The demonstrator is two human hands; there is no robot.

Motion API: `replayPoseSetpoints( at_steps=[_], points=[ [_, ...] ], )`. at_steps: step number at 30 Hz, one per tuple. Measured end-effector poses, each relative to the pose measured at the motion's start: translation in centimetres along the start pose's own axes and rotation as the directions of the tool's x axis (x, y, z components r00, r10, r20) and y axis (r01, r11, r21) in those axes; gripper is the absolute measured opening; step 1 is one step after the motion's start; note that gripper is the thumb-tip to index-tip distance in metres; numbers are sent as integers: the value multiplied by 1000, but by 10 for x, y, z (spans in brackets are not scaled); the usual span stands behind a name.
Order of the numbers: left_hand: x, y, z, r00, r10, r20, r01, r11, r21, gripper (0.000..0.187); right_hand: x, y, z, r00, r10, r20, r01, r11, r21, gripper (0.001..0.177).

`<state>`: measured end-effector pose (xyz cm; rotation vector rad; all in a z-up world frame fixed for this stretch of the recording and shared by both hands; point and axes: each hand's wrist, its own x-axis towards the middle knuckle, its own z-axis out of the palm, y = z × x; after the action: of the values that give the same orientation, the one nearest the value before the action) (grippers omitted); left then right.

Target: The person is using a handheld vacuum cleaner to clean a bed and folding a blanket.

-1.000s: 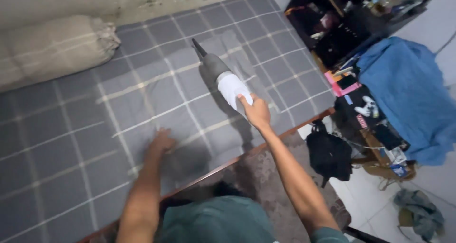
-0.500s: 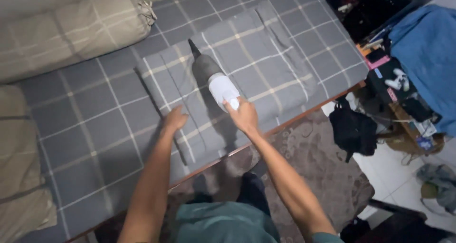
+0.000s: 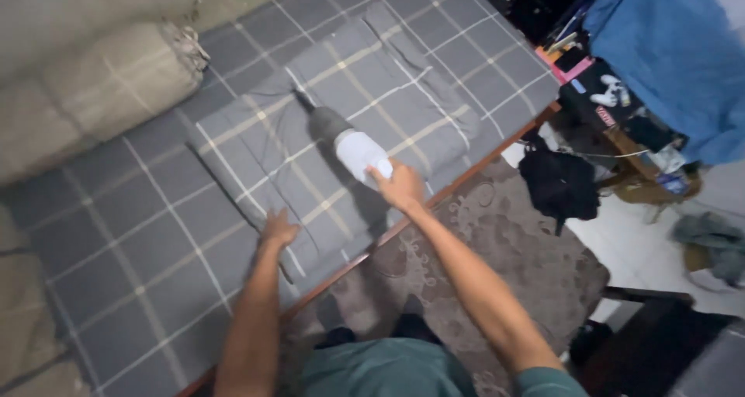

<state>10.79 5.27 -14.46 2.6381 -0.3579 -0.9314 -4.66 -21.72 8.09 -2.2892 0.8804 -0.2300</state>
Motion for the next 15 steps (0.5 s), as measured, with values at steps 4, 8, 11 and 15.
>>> replayPoseSetpoints(
  at_steps=[4,8,11,15],
  points=[
    [-26,25,-7,996,-77,41,78,997,-19,89,36,36,-24,997,4,-76,-7,999,-37,61],
    [-25,26,13,994,-103,25,104,994,-41,92,67,73,-59,986,45,-158,-62,993,-105,62],
    [-27,37,33,992,-123,11,123,992,-40,96,66,100,-90,974,107,-201,-130,985,-110,62],
    [-33,83,38,976,-213,37,214,977,1,95,42,120,-123,970,142,-199,-155,986,-54,59]
  ],
)
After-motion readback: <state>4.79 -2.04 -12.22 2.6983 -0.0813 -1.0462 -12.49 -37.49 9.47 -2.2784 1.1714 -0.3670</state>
